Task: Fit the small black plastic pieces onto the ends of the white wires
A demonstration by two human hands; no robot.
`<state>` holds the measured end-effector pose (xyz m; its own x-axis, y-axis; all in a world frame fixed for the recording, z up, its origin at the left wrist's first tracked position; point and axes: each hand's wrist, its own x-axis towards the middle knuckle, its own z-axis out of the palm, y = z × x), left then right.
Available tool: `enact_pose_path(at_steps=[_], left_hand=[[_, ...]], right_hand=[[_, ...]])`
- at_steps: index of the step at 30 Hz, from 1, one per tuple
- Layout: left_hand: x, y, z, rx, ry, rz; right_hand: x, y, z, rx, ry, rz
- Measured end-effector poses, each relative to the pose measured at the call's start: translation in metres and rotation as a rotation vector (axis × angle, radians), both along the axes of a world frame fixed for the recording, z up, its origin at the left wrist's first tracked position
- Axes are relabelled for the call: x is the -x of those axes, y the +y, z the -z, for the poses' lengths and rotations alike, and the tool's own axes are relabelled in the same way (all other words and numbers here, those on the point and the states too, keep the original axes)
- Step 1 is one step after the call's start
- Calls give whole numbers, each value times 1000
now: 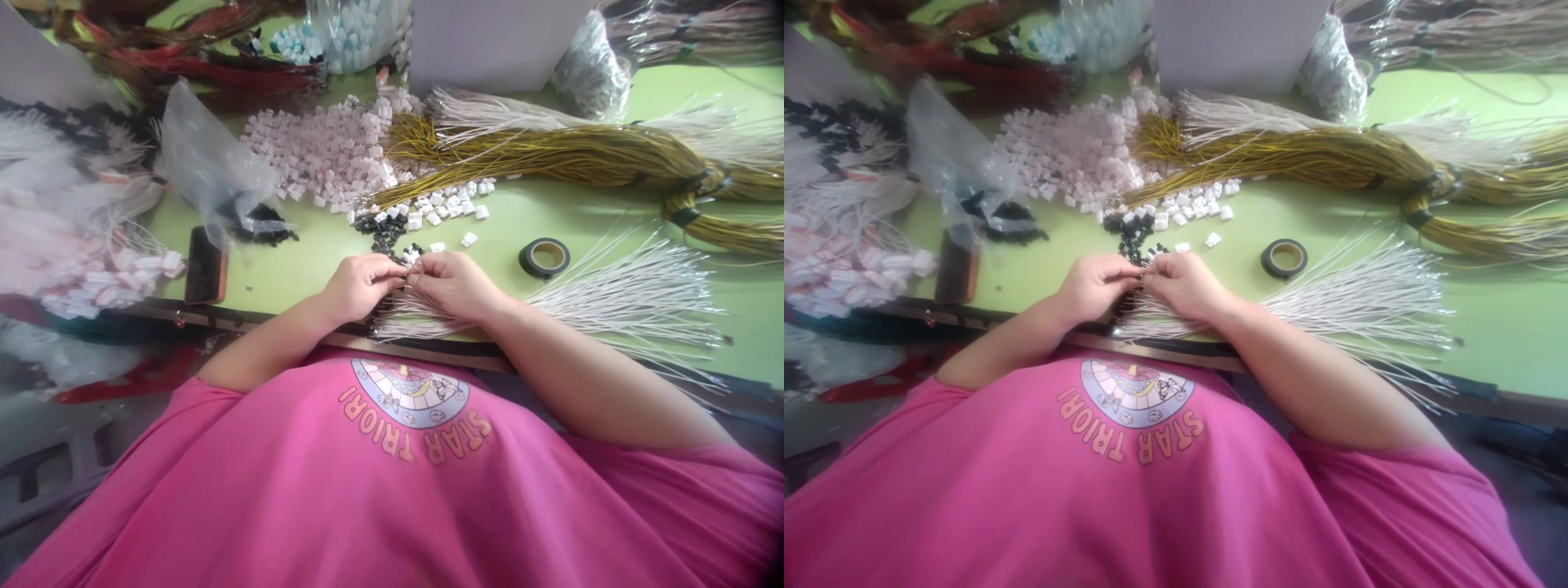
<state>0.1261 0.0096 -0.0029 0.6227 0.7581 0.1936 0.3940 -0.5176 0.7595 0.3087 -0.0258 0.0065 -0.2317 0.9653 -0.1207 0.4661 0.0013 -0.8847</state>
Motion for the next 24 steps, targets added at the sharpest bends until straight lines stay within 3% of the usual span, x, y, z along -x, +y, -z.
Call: enact_pose_path(at_steps=[7,10,13,19,24], left_hand=[[27,14,-24,-87,253,-116],[42,16,-29,-63,433,-167],[44,11,-22,-37,510,-83],[33,7,0,-69,461,49],[38,10,-6,-46,418,-18]], right_hand=[[-4,2,-4,30,33,207],[-6,3,-4,119,121,198],[-6,2,-4,184,195,156],[-5,1,-6,211,256,128],[-4,0,-9,147,176,92]])
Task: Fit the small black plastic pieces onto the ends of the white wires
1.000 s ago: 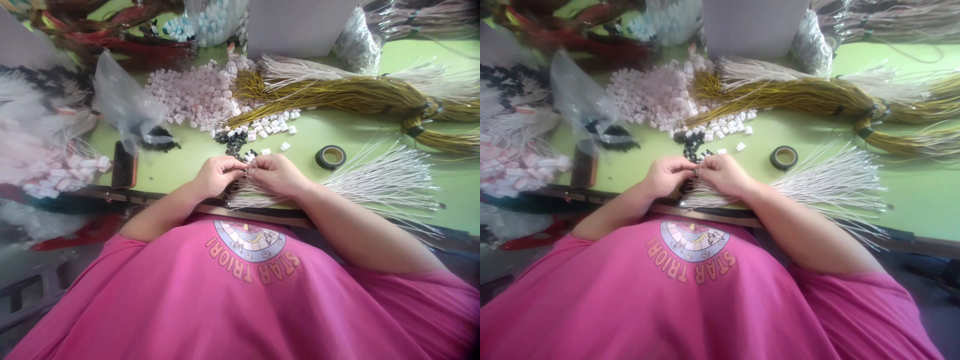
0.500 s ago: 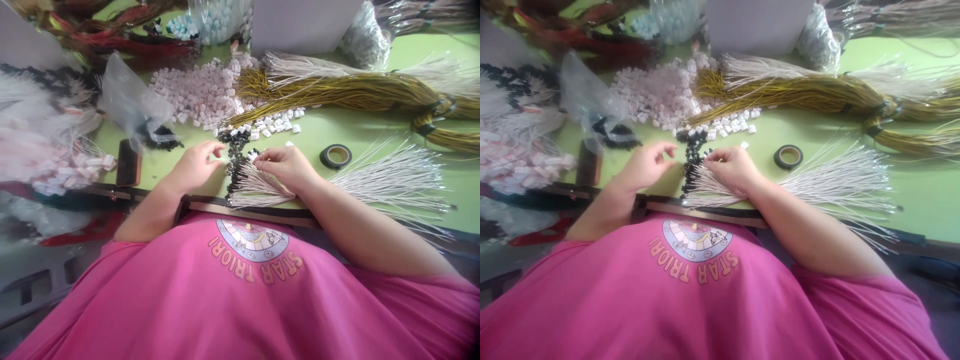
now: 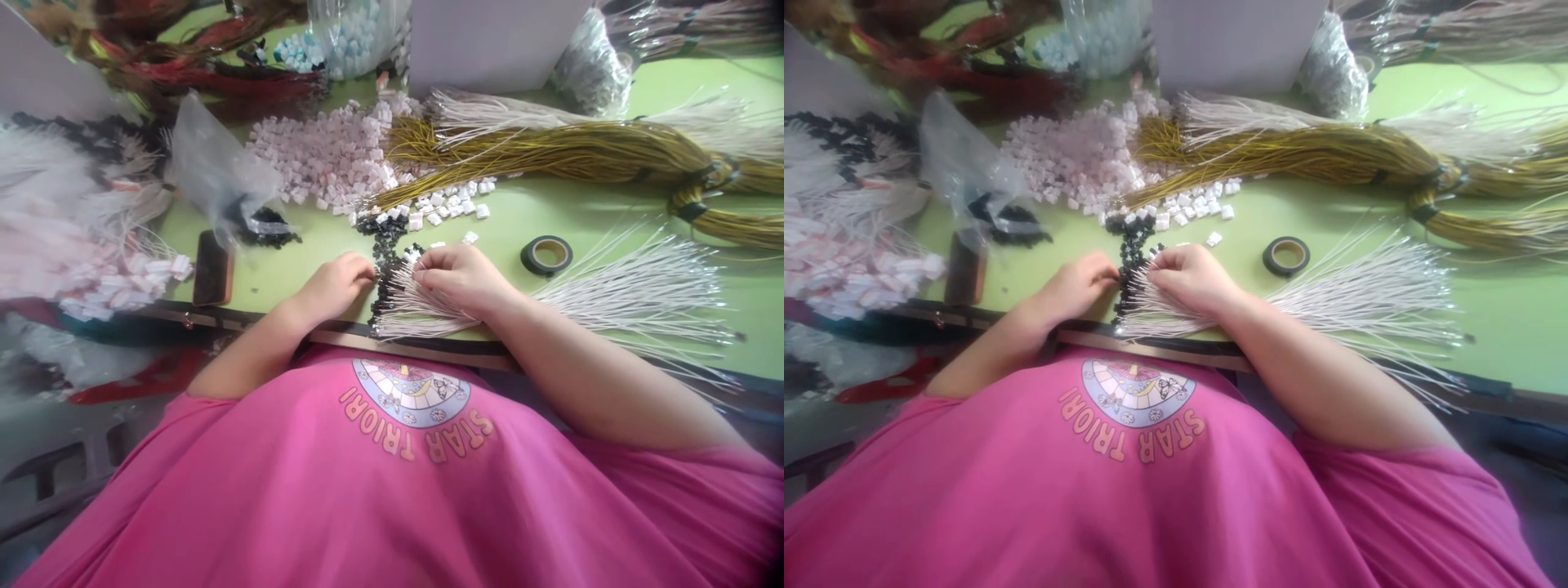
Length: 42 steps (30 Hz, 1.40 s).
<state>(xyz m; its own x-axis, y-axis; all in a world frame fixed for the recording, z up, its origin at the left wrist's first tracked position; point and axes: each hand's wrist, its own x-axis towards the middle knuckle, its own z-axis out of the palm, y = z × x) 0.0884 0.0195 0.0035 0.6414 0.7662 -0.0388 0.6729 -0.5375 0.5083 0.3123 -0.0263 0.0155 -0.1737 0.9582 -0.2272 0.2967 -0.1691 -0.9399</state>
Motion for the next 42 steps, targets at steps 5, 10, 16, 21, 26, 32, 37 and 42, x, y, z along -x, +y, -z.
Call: enact_pose_path(at_steps=[5,10,16,21,26,32,37,42], left_hand=[[-10,-12,-17,117,-256,-159],[-29,-15,-8,208,-462,-193],[-31,-12,3,227,-499,-223],[-31,-12,5,266,-509,-242],[-30,-12,7,207,-503,-199],[-31,-15,7,206,-492,-165],[-36,-17,8,134,-492,-97],[-34,-17,4,75,-452,-56]], right_hand=[[2,-2,1,-78,-56,-20],[2,-3,4,-126,-74,-13],[3,-2,2,-153,-74,-48],[4,-2,5,-167,-101,-59],[3,-2,5,-168,-119,-47],[4,-2,3,-185,-152,-58],[7,-4,2,-173,-146,-93],[6,-2,4,-171,-155,-90]])
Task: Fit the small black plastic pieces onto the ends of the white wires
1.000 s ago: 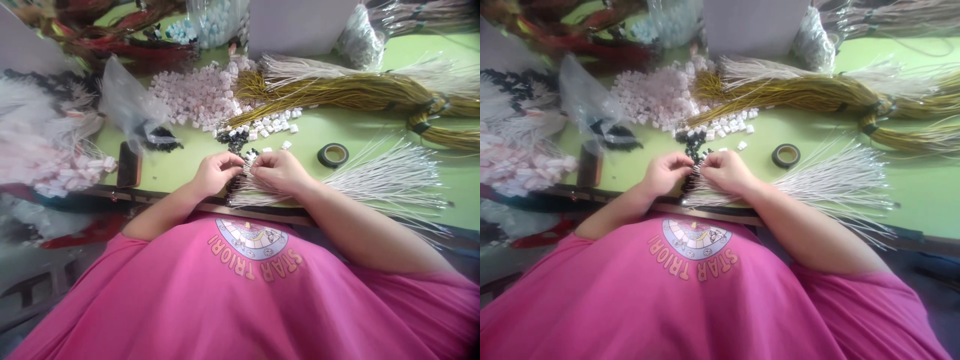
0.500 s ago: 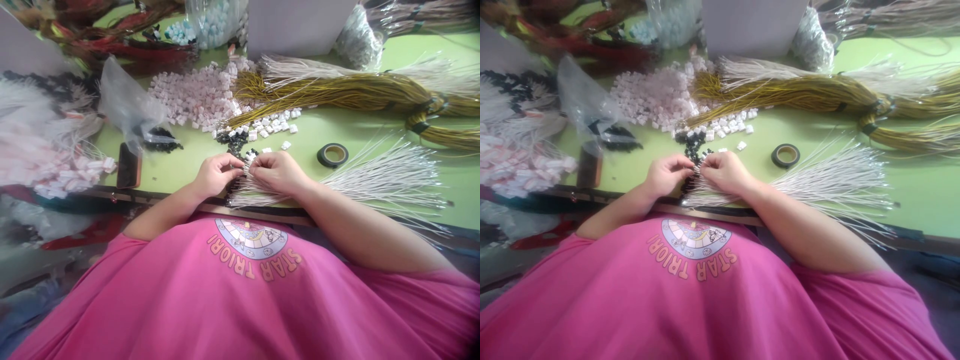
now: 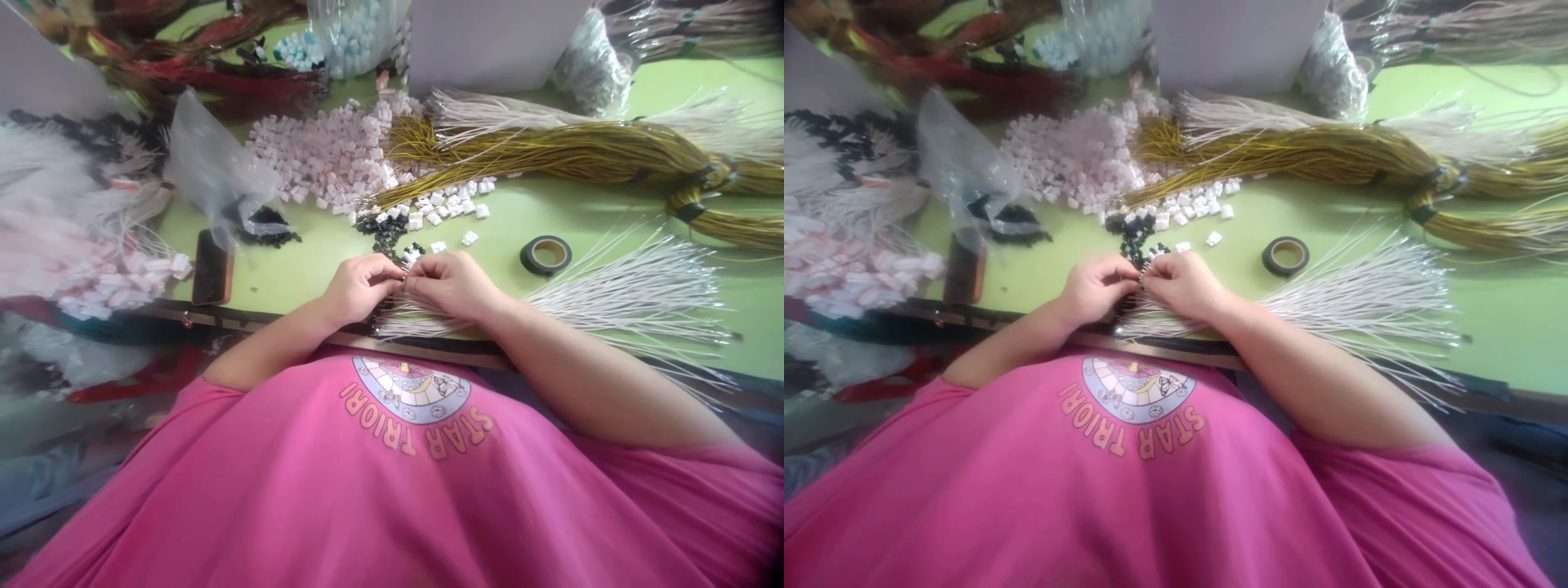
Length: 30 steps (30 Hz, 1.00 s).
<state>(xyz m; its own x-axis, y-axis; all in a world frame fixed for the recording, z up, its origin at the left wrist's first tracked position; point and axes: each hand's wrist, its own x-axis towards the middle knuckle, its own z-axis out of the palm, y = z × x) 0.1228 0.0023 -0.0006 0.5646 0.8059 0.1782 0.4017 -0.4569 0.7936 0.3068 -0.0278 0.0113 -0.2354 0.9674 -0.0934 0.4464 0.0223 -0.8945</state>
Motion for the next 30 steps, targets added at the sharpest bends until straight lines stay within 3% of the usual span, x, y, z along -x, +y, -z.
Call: enact_pose_path(at_steps=[4,8,11,15,21,26,30], left_hand=[[13,12,-13,-97,165,8],[20,41,-18,-298,339,27],[11,62,-7,-411,389,100],[-4,79,16,-436,393,238],[7,79,28,-421,358,317],[37,69,22,-370,337,346],[58,67,12,-368,383,260]], right_hand=[[-4,3,1,29,18,141],[-5,4,-2,121,44,212],[-4,4,-3,134,55,203],[-6,3,-1,121,70,208],[-6,4,3,121,44,195],[-6,4,3,155,66,185],[-7,4,4,168,112,162]])
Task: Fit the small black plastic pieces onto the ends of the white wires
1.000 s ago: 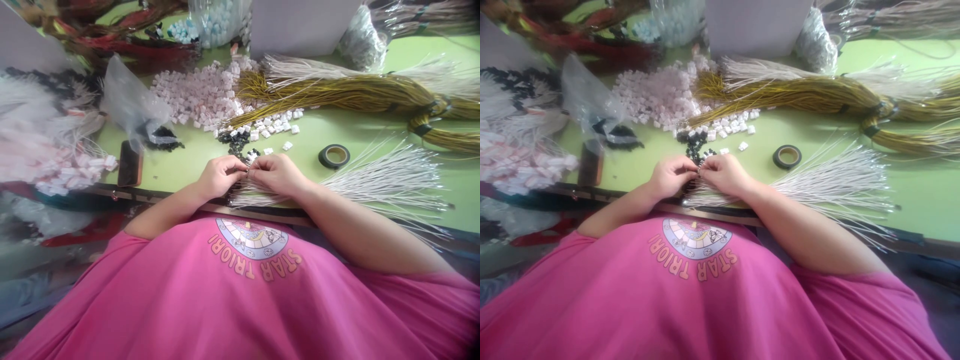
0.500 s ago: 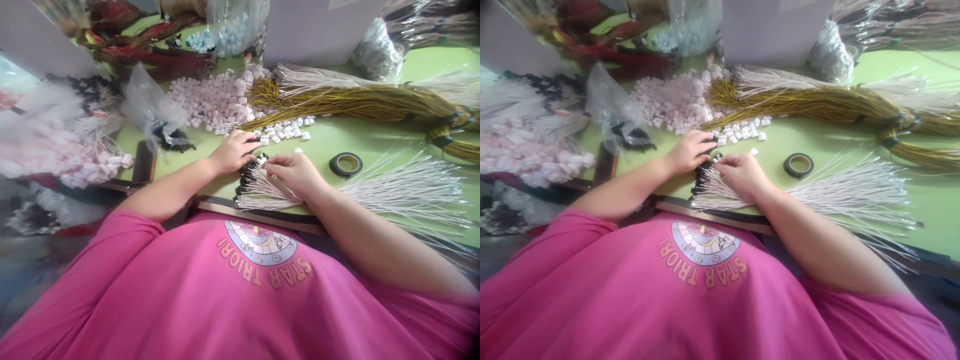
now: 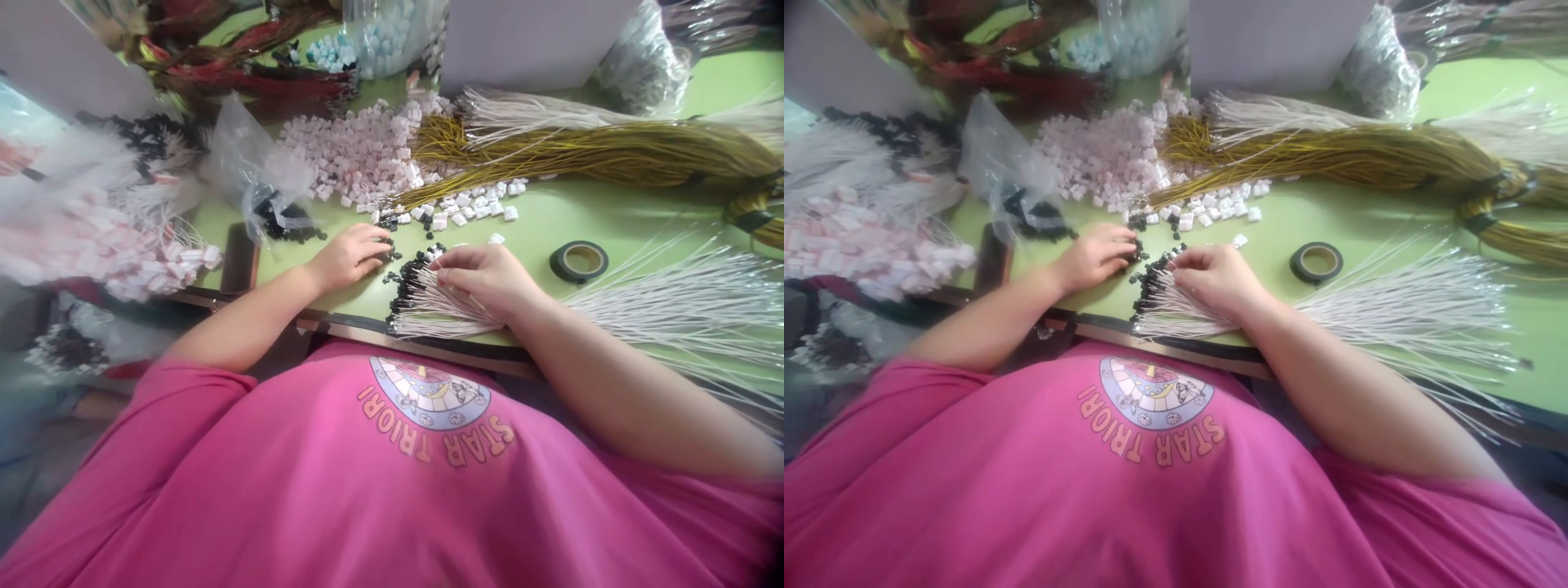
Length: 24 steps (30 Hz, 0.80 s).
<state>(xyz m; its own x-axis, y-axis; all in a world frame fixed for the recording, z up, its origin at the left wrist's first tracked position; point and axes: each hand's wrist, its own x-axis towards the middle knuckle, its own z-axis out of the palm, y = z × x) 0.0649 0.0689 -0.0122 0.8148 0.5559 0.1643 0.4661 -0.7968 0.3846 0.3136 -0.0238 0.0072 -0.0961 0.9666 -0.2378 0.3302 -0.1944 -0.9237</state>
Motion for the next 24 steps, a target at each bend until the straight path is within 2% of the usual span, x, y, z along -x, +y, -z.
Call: enact_pose_path(at_steps=[4,9,15,19,24], left_hand=[[3,-6,-9,-55,23,-114],[-17,-11,-6,-74,97,-93],[-30,-6,-3,-59,177,-135],[-32,-12,-18,-47,121,-183],[-39,-34,-38,128,-75,-328]], right_hand=[[1,-2,-2,-13,45,-20],[3,-3,-4,-38,55,-51],[2,-3,-4,-65,31,-68],[3,-3,-6,-76,16,-74],[4,-3,-4,-120,-26,-43]])
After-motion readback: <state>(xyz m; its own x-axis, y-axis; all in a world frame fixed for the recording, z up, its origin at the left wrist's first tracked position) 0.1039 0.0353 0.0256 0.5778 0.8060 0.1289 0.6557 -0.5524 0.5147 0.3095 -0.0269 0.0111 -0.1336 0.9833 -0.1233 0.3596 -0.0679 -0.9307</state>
